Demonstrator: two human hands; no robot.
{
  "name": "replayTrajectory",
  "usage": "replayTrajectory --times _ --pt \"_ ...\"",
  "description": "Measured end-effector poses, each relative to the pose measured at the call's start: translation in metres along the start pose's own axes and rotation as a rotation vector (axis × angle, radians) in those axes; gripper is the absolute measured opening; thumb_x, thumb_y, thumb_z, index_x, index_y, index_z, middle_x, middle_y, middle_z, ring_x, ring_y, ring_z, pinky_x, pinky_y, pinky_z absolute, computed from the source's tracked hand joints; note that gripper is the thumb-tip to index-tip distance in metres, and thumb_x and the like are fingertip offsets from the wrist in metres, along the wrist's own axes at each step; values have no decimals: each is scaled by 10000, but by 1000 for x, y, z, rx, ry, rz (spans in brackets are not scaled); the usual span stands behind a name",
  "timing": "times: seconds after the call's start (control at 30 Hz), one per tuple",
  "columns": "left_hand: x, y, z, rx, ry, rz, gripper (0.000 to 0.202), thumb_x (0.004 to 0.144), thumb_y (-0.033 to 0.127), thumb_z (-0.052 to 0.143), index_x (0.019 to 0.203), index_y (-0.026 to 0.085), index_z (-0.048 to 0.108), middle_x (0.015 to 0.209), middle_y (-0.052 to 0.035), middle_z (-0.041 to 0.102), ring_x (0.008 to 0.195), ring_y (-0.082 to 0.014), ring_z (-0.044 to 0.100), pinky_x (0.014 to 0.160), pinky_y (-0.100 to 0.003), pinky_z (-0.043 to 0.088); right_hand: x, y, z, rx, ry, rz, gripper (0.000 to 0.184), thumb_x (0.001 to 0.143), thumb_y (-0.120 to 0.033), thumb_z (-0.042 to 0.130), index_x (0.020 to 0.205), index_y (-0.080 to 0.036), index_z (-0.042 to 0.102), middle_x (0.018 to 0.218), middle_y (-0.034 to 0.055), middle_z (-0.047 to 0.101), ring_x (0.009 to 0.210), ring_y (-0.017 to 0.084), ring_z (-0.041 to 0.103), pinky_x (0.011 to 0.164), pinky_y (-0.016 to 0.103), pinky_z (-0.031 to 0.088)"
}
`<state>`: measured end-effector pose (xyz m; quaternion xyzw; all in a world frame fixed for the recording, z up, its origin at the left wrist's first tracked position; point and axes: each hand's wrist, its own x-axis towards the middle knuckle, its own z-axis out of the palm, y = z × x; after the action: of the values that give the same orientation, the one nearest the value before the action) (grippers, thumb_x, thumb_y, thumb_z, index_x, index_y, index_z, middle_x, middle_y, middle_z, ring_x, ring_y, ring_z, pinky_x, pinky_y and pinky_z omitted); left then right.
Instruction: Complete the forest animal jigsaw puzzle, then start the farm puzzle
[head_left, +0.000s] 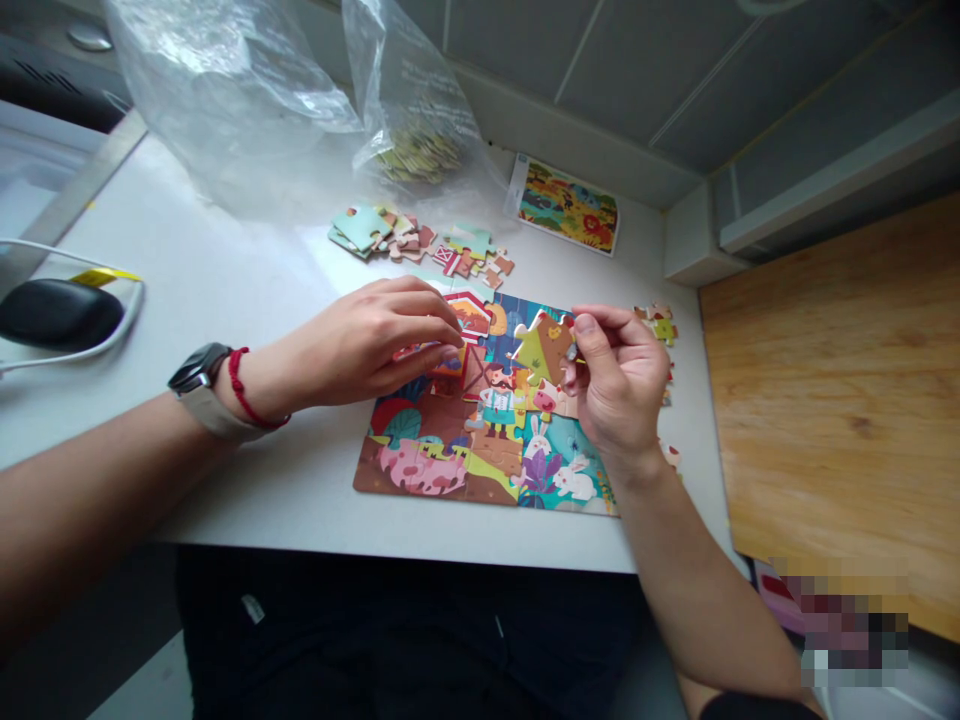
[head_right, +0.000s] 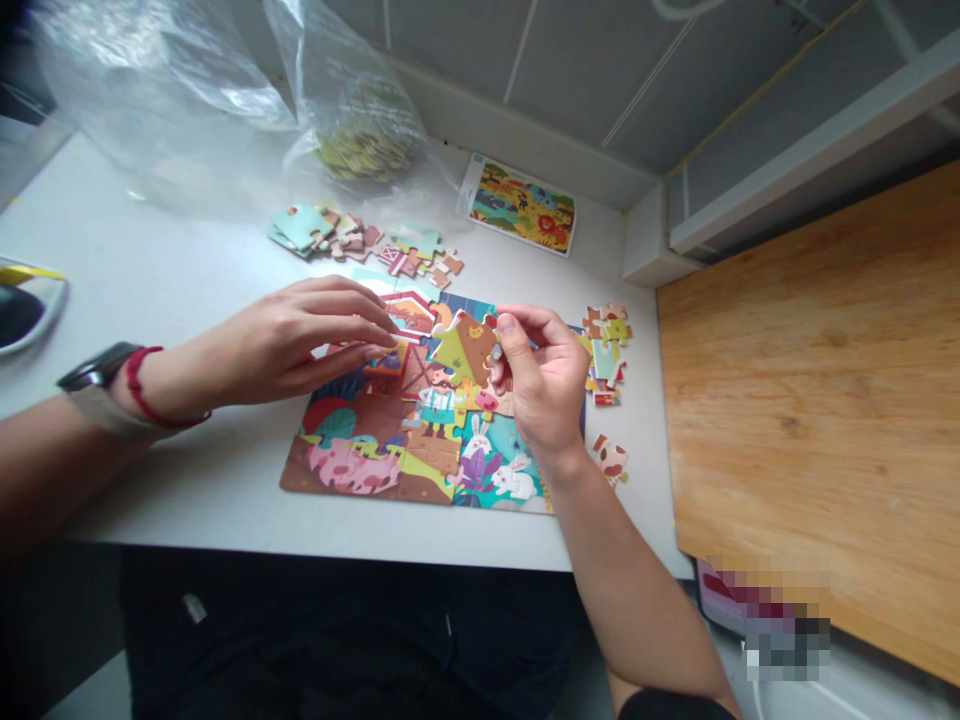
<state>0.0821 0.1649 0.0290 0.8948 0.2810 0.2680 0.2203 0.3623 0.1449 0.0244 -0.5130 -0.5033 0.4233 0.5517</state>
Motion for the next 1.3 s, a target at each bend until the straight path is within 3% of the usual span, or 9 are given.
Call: replayTrajectory --times 0.3,0.43,0.57,0.73,0.83,0.93,1.0,1.13,1.3 --pt "-1 -2 0 3 -12 -9 230 1071 298 569 1142 240 779 1167 -104 767 1114 -250 696 982 -417 546 -2 -1 -1 -96 -7 27 229 901 -476 806 977 -267 750 828 -6 711 490 90 575 377 226 469" --pt "-1 -1 0 6 -10 -10 235 1071 293 566 1159 237 777 1169 -106 767 1115 -252 692 984 -421 549 -3 -6 0 -124 -33 55 249 881 -484 821 964 -261 745 747 -24 695 438 87 551 343 223 441" --pt "0 1 -1 -1 -5 -14 228 1068 295 577 1143 238 785 1162 -107 769 1114 -254 694 986 -424 552 -6 -9 3 -93 -169 141 260 855 -462 852 955 -250 738 624 -56 649 401 102 576 338 223 455" --pt "0 2 -1 3 -3 -3 212 1060 325 614 1149 232 783 1166 -107 771 1125 -261 693 1010 -439 551 -14 -6 5 -117 -418 196 272 892 -440 825 1043 -221 768 684 -22 725 483 137 676 423 251 538" --pt "0 2 -1 12 -6 -1 212 1058 323 616 1153 229 781 1177 -108 769 1132 -262 695 1023 -443 552 -16 -7 4 -287 -530 76 206 948 -385 773 1065 -219 805 866 38 810 552 133 685 490 281 554" --pt "-1 0 0 22 -3 -1 207 1054 340 628 1163 244 775 1194 -100 767 1149 -262 694 1034 -438 549 -15 -11 2 -484 -534 -192 107 979 -297 740 1005 -243 828 969 52 831 703 155 706 637 320 577" --pt "-1 -1 0 29 -16 15 214 1034 363 664 1185 256 770 1216 -97 762 1175 -269 684 1046 -444 544 -13 -12 1 -516 -543 -290 102 991 -266 726 1012 -251 825 968 47 828 730 161 697 688 338 577" --pt "-4 -3 3 52 -98 67 300 981 404 741 1253 279 752 1319 -105 724 1312 -309 618 1120 -487 511 -11 -11 1 -526 -583 -347 124 1004 -229 697 1042 -248 813 948 48 809 771 173 703 707 345 572" --pt "-9 -3 8 45 -159 79 545 879 421 853 1386 303 694 1471 -137 630 1501 -391 461 1226 -611 422 -12 -8 1 -558 -625 -365 124 998 -228 694 1028 -248 813 943 56 777 813 189 700 717 348 568"
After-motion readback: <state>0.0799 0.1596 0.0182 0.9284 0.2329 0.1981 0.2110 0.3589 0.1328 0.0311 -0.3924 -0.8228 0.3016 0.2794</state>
